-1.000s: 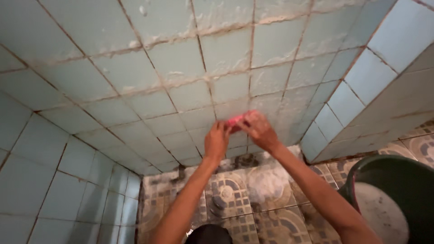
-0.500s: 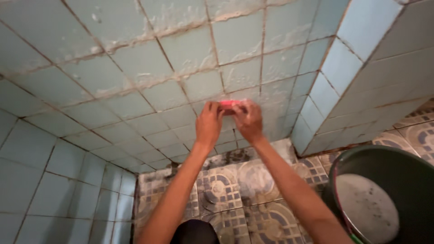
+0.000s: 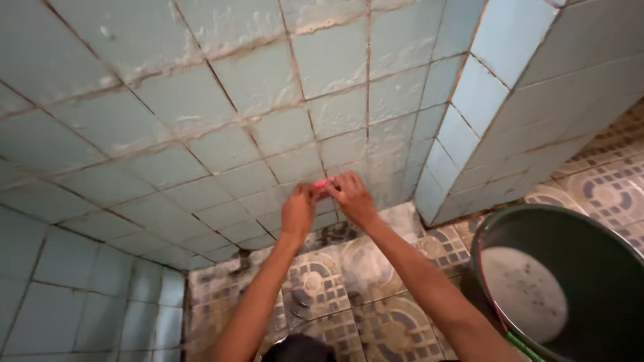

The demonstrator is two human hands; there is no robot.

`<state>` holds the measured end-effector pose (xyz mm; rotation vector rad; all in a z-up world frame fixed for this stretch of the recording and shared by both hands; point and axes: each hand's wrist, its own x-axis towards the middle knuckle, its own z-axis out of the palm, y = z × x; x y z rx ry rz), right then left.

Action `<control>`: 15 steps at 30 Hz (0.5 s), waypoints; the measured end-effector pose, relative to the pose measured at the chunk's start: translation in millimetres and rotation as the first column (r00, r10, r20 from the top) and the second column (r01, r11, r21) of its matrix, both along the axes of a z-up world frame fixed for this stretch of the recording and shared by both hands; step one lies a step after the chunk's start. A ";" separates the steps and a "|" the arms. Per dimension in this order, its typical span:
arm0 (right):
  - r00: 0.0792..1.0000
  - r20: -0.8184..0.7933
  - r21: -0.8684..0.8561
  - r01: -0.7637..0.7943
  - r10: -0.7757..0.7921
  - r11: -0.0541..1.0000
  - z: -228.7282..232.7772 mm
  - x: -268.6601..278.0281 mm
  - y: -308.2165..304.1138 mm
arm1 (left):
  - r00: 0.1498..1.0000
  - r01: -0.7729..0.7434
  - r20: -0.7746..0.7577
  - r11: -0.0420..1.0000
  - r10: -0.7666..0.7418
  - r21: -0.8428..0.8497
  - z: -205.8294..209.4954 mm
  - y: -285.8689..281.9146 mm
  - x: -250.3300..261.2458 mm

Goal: The person scrubs and wipes the tiled wall of a bathroom using a pink sponge and soapy water from a green bucket.

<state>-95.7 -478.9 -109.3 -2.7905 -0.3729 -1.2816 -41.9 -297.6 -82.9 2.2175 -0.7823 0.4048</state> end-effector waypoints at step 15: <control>0.898 -0.171 0.191 0.434 -0.405 0.881 71.5 -173.3 -116.6 | 0.833 0.543 0.097 0.838 -0.545 0.043 51.3 -163.4 -73.4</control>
